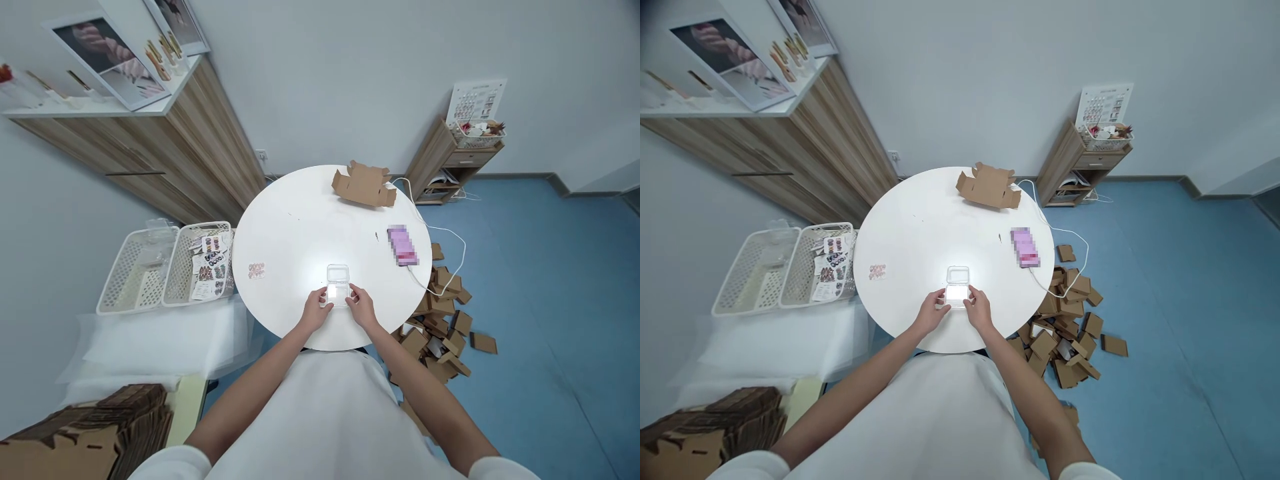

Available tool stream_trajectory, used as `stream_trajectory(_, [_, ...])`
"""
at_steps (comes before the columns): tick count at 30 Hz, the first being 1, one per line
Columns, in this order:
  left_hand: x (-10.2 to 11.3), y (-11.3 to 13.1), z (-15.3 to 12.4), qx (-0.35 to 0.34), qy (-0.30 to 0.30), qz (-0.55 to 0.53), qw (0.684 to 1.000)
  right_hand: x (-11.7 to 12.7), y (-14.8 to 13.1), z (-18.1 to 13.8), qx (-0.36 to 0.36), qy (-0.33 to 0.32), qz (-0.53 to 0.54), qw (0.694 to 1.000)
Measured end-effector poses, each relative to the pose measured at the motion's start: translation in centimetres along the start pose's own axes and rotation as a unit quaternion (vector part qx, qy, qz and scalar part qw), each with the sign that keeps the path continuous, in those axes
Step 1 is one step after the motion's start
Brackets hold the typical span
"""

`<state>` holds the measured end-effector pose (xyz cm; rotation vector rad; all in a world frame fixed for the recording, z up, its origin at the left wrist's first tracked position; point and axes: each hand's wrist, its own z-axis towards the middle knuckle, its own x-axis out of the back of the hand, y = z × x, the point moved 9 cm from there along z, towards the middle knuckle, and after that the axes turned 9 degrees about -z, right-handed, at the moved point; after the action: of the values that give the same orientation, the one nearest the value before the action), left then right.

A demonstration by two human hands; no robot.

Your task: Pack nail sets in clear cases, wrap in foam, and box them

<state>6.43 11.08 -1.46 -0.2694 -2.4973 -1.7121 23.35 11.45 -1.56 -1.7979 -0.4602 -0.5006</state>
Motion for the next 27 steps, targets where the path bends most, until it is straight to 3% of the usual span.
stream_trajectory(3, [-0.4, -0.6, 1.3, 0.008, -0.002, 0.091, 0.996, -0.9, 0.8, 1.4, -0.004, -0.017, -0.043, 0.999])
stream_trajectory(9, [-1.1, -1.6, 2.3, 0.013, -0.021, 0.150, 0.988, -1.9, 1.3, 1.9, 0.010, -0.025, -0.107, 0.994])
stream_trajectory(14, [-0.7, -2.4, 1.4, 0.016, 0.004, 0.125, 0.992, -1.7, 2.0, 0.7, -0.005, -0.007, -0.082, 0.997])
stream_trajectory(27, [-1.2, -3.1, 0.5, 0.004, 0.003, 0.090, 0.996, -1.9, 2.5, -0.2, -0.009, -0.018, -0.043, 0.999])
